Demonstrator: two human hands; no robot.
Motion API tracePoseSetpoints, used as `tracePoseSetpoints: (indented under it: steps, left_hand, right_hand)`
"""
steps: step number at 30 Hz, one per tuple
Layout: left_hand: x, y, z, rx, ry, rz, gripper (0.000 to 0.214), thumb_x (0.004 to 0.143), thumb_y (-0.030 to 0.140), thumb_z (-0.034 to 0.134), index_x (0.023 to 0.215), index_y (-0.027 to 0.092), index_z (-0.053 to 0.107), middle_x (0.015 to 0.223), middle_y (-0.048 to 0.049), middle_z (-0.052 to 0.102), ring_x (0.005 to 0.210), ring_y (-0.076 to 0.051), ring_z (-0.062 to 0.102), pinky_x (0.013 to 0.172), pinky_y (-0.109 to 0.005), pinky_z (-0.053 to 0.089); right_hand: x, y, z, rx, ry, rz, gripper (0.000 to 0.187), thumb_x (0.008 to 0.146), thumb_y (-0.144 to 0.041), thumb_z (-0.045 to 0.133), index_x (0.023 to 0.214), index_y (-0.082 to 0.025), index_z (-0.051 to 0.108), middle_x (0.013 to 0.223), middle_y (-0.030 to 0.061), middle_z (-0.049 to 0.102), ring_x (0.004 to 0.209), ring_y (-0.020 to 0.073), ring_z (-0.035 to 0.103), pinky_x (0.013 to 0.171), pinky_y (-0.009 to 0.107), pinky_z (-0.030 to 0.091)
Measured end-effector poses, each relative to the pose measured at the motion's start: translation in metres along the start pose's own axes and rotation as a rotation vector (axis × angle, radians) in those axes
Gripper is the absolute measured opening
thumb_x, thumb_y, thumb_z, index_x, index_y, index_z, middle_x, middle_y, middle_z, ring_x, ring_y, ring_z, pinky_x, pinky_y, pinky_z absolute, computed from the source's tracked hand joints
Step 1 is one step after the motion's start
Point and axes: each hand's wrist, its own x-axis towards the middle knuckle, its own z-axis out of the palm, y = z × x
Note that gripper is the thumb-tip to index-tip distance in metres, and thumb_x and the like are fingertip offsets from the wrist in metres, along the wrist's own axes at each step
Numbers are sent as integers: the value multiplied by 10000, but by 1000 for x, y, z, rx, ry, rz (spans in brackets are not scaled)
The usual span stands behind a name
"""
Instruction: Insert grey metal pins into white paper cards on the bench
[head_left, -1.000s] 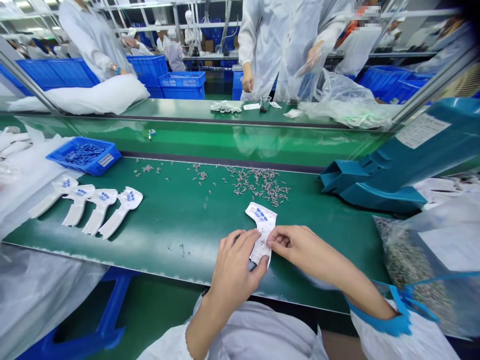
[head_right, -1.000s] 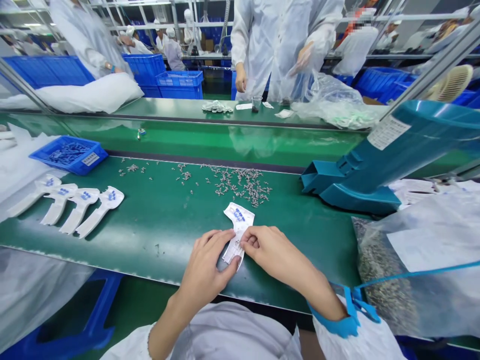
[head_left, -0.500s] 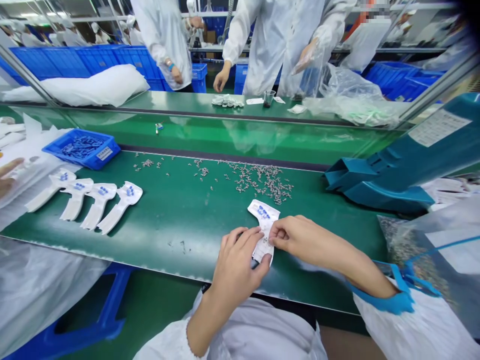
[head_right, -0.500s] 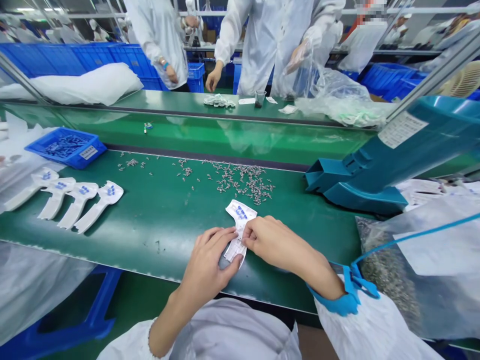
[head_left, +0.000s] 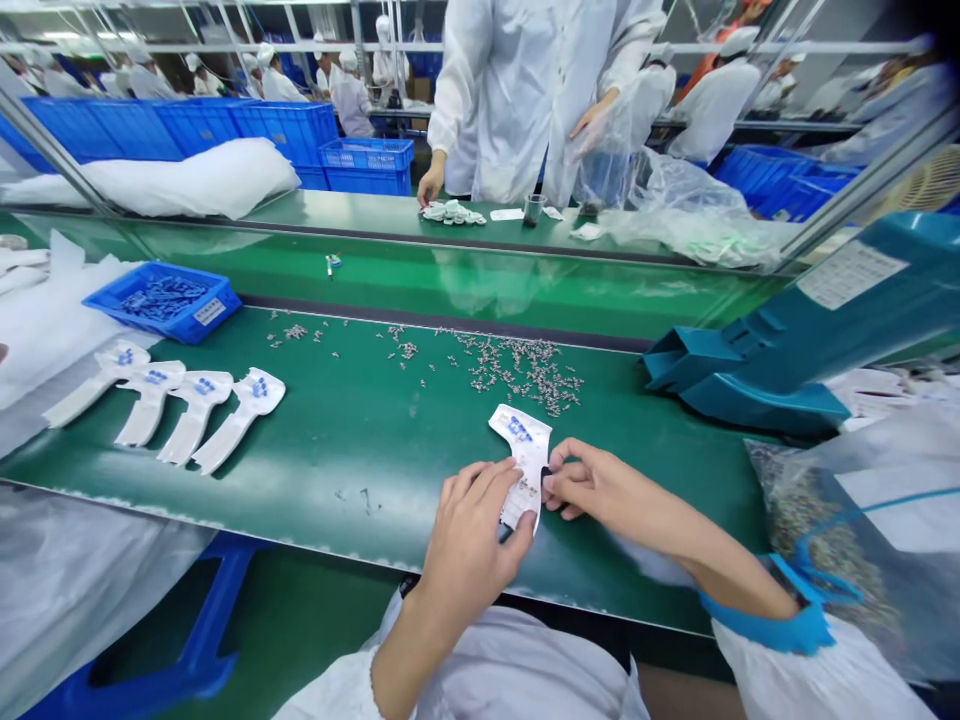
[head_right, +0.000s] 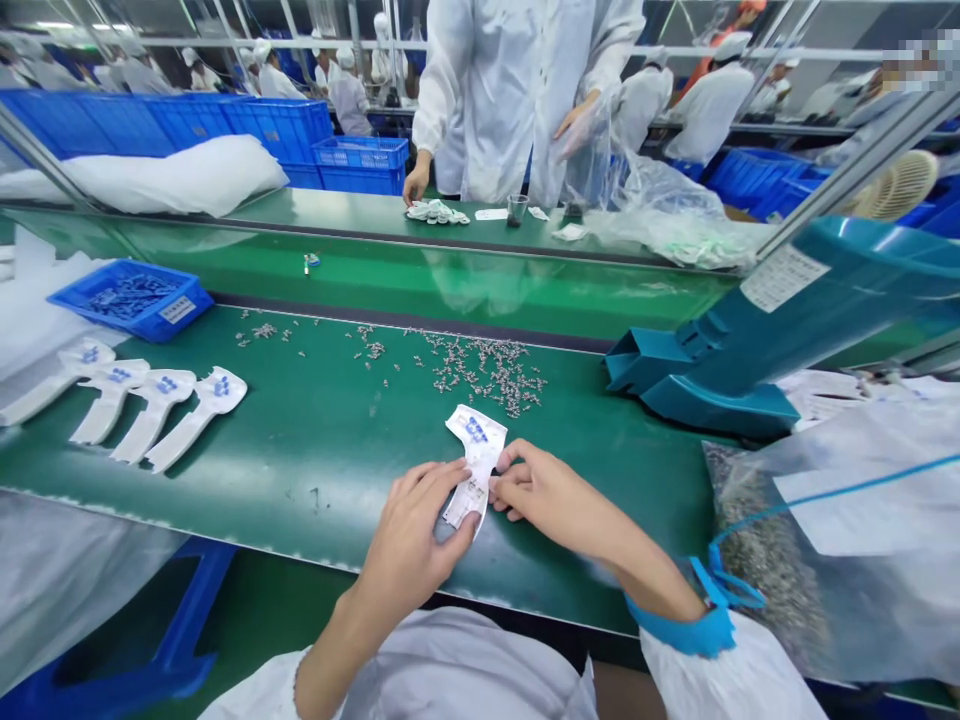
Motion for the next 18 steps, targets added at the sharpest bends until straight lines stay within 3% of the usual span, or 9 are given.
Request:
tracePoseSetpoints:
  steps: [3,6,12,18]
  left_hand:
    - [-1,-2,1,-32,41,-8,366,892,205,618,1252,238,557,1331,-79,622,1196,-261,558,982,-458,469]
    - [-1,-3,0,-70,52,-20,394,900,202,609,1285,231,530,1323,-87,622,1199,-255,567,990,-451,468]
    - [-3,-5,0,-130,69,-47,406,911,199,590,1306,246,510,1330,-83,625,1191,-254,599,981,-458,495]
    - [0,-4,-4,-209,91,-94,365,932,246,565,1286,321,515,1406,-39,581,1241,-269,586,1004,-475,512]
  right_hand:
    - [1,11,15,198,105,30,463,788,-525,708,1000,-230,422,832,-5,652,787,181,694,748,348,584]
    - [8,19,28,242,181,-25,537,767,-555,734,1031,-249,381,849,-42,580,681,155,675,667,344,602]
    - [15,20,34,238,162,-157,456,828,-535,679,1001,-254,364,957,-28,548,667,118,641,621,296,558]
    - [9,2,31,372,123,-220,341,855,-416,674,959,-280,379,902,-43,511,657,104,573,625,286,502]
